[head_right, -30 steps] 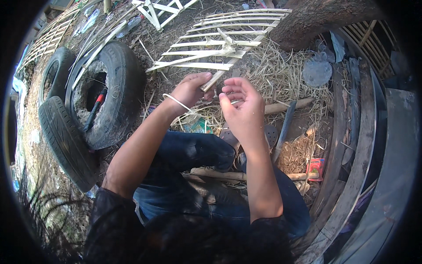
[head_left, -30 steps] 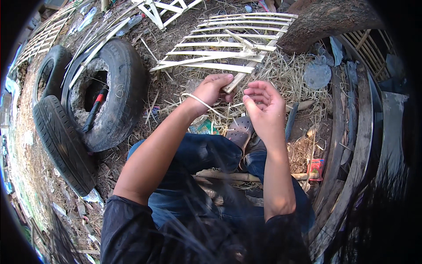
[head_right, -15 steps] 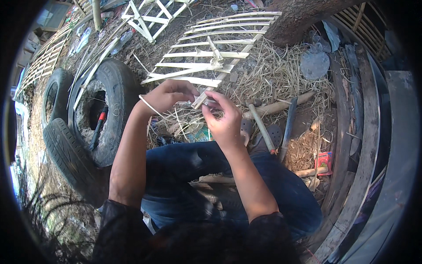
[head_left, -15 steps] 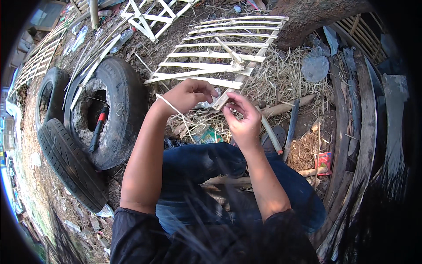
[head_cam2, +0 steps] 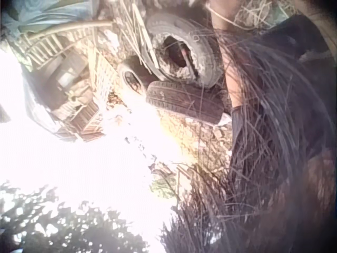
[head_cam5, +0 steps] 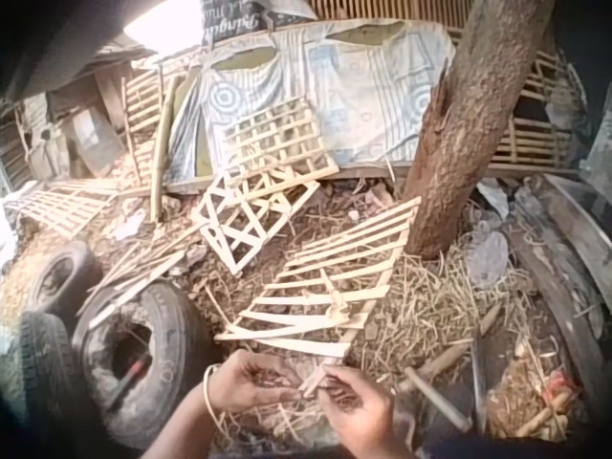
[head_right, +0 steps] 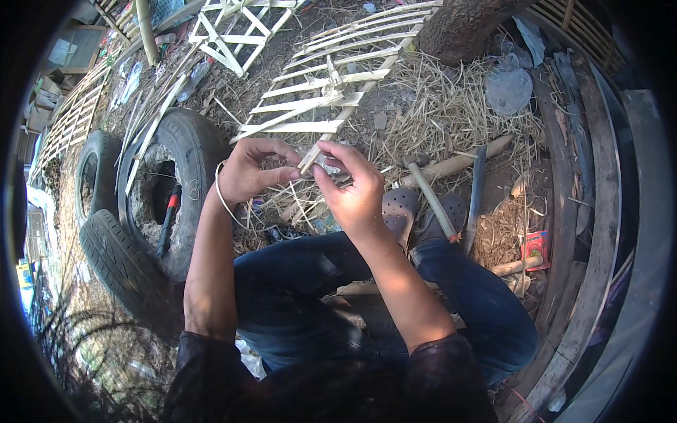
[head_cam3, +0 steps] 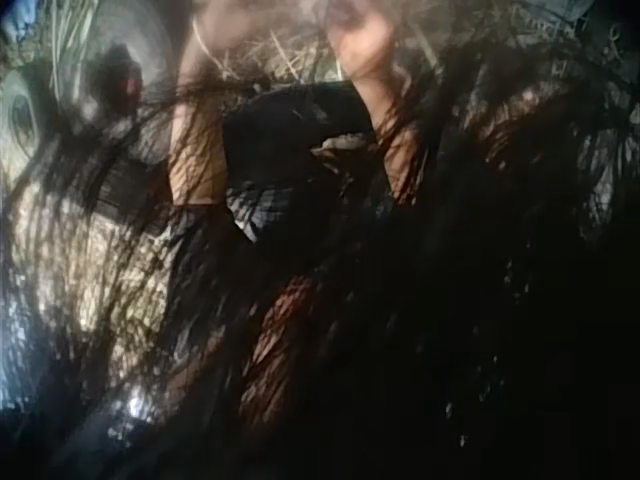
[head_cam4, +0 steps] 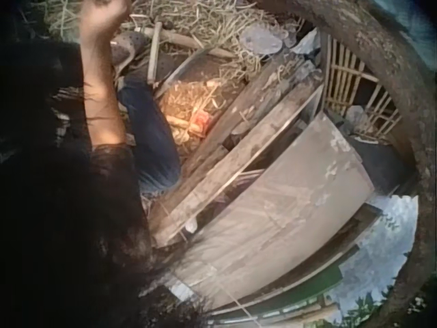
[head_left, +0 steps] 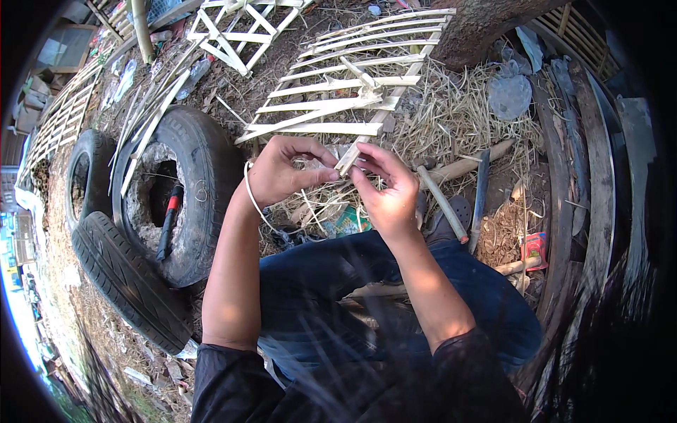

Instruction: The person assembles a bamboo grid structure by hand, using a hammer to secure bamboo strips with small pegs or nails and tying sections together with thin wire.

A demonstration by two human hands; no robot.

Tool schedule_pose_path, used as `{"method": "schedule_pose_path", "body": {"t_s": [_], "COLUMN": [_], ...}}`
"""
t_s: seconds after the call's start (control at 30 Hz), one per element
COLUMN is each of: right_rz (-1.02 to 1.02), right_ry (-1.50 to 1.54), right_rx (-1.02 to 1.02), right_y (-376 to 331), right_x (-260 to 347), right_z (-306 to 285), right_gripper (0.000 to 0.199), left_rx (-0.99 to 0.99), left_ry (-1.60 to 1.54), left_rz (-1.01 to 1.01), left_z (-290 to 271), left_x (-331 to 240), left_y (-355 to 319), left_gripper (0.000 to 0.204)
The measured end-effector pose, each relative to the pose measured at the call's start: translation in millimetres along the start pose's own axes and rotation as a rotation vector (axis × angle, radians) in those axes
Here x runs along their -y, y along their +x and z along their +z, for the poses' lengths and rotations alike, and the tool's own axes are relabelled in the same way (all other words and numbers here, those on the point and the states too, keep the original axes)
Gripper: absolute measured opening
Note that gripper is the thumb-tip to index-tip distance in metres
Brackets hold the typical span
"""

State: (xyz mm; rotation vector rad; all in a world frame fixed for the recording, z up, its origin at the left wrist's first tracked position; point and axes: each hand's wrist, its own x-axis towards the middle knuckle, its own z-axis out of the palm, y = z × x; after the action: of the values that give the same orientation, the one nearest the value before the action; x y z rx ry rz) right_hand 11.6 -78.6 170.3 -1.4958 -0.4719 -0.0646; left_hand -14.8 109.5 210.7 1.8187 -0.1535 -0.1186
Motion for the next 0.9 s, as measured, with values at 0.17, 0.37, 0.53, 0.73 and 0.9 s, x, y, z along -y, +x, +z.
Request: {"method": "schedule_pose_path", "body": {"t_s": [0.17,0.37,0.53,0.73,0.9], "right_rz": [-0.035,-0.077,-0.130,-0.112,-0.069], "right_ry": [0.001,-0.025,-0.102,-0.103,-0.026], "right_rx": [-0.015,-0.008,0.026,-0.005,-0.034], "right_y": [5,9,11,16,18], "right_x": [-1,3,4,9,10], "right_z": [1,-7,-5,-4,6], "right_gripper": [0.032,0.031,0.030,0.027,0.032], "left_rx": [-0.030,0.001,0.006,0.099,0.030], "left_ry": [-0.011,-0.131,-0.159,-0.465,-0.455], "left_rz": [-0.004,-0.075,-0.063,-0.015,-0.045], "left_z": [4,9,3,1,0], "left_x": [1,-4,6,14,20], "left_y": [0,3,0,-3,2], "left_gripper": [0.015,0.018,0.025,0.036,0.011]}}
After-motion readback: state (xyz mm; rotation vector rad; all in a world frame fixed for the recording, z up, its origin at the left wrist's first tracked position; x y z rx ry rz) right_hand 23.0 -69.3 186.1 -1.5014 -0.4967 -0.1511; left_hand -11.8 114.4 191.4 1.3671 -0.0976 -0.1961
